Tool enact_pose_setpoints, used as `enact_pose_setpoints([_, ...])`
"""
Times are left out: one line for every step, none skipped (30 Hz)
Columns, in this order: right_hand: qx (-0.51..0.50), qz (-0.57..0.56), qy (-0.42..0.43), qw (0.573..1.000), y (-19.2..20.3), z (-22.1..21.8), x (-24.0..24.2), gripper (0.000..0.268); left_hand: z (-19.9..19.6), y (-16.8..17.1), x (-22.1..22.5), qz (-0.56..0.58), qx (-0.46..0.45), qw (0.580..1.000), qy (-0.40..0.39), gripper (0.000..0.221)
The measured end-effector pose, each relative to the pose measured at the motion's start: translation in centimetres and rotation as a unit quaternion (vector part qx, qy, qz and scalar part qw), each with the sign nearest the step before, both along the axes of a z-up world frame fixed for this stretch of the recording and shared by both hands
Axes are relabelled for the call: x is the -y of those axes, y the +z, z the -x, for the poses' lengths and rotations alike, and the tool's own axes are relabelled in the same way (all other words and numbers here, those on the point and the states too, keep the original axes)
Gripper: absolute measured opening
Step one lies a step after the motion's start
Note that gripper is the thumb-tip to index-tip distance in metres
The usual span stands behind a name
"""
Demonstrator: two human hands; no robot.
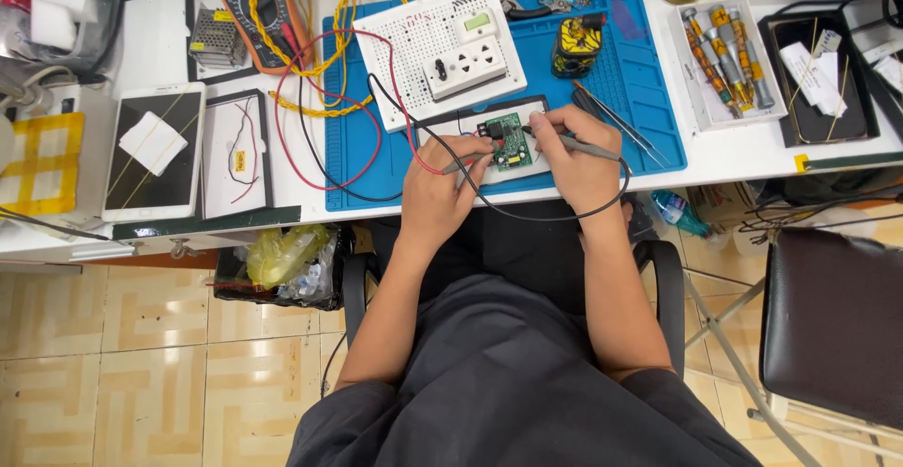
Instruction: Soldering electronic components onto a circuit board and testing with a multimeter at a repair bench.
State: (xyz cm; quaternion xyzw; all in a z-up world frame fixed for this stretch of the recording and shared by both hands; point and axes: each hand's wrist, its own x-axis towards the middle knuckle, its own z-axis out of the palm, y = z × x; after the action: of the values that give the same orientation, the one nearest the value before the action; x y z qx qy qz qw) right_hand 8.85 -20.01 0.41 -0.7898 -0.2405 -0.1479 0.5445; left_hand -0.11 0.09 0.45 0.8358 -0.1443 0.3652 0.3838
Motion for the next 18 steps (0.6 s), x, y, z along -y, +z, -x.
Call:
enact_pose_setpoints([-0.003,-0.006,-0.001,1.000,0.3,-0.1,-0.1,0.030,0.0,0.2,-0.1,-0.002,-0.004,1.000,0.000,0.013])
enact_pose_setpoints([0.005,-0.007,0.004,1.000,0.4,-0.3,0.0,0.030,0.1,0.2,-0.1,-0.004,0.004,1.000,0.004,0.013])
enact_pose_setpoints([-0.003,-0.022,-0.002,1.000,0.6,-0.7,0.0,0.032,0.1,0.3,-0.1,-0.008,0.002,1.000,0.003,0.014])
enact_pose_setpoints([-0.012,-0.038,-0.009,0.999,0.7,-0.9,0.0,0.034,0.2,0.3,-0.1,-0.012,-0.001,1.000,0.001,0.015])
enact_pose_setpoints([-0.005,-0.040,-0.004,0.999,1.0,-1.6,-0.2,0.034,-0.1,0.3,-0.1,-0.014,0.006,1.000,0.005,0.015])
enact_pose_setpoints([-0.002,-0.028,-0.010,1.000,1.1,-1.9,-0.2,0.036,-0.1,0.2,-0.1,-0.015,0.009,1.000,0.005,0.015])
enact_pose_setpoints([0.001,-0.016,-0.015,1.000,1.2,-2.3,-0.2,0.038,0.0,0.1,0.0,-0.015,0.013,1.000,0.004,0.016])
enact_pose_setpoints([0.003,-0.017,-0.013,1.000,0.8,-2.3,-0.4,0.038,0.1,0.2,0.0,-0.016,0.015,1.000,0.006,0.016])
enact_pose_setpoints([-0.003,-0.016,-0.014,1.000,0.4,-2.4,-0.6,0.040,0.1,0.3,-0.1,-0.019,0.015,1.000,0.007,0.015])
enact_pose_setpoints([-0.010,-0.015,-0.015,1.000,0.0,-2.4,-0.7,0.041,0.2,0.4,0.0,-0.021,0.014,1.000,0.007,0.014])
enact_pose_setpoints([-0.008,-0.015,-0.013,1.000,-0.1,-2.5,-0.6,0.041,-0.1,0.3,-0.1,-0.022,0.016,1.000,0.009,0.014])
enact_pose_setpoints([-0.012,-0.017,-0.016,1.000,-0.3,-2.3,-0.5,0.041,-0.1,0.0,-0.1,-0.021,0.021,1.000,0.009,0.015])
enact_pose_setpoints([-0.017,-0.019,-0.019,1.000,-0.5,-2.1,-0.3,0.041,-0.1,-0.2,-0.1,-0.020,0.025,0.999,0.009,0.016])
enact_pose_setpoints([-0.019,-0.019,-0.017,1.000,-0.5,-2.0,-0.4,0.041,0.0,-0.3,-0.1,-0.020,0.023,0.999,0.011,0.016])
enact_pose_setpoints([-0.018,-0.001,-0.013,1.000,-0.4,-2.0,-0.5,0.041,0.0,-0.3,-0.1,-0.023,0.022,0.999,0.014,0.014])
enact_pose_setpoints([-0.014,0.015,-0.013,1.000,-0.2,-2.1,-0.5,0.041,-0.2,-0.3,-0.1,-0.027,0.025,0.999,0.014,0.013])
enact_pose_setpoints([-0.013,0.015,-0.014,1.000,-0.2,-1.9,-0.6,0.041,-0.1,-0.3,-0.1,-0.027,0.025,0.999,0.013,0.013])
enact_pose_setpoints([-0.016,0.015,-0.013,1.000,-0.1,-1.8,-0.6,0.040,0.0,-0.2,-0.1,-0.026,0.022,0.999,0.014,0.013])
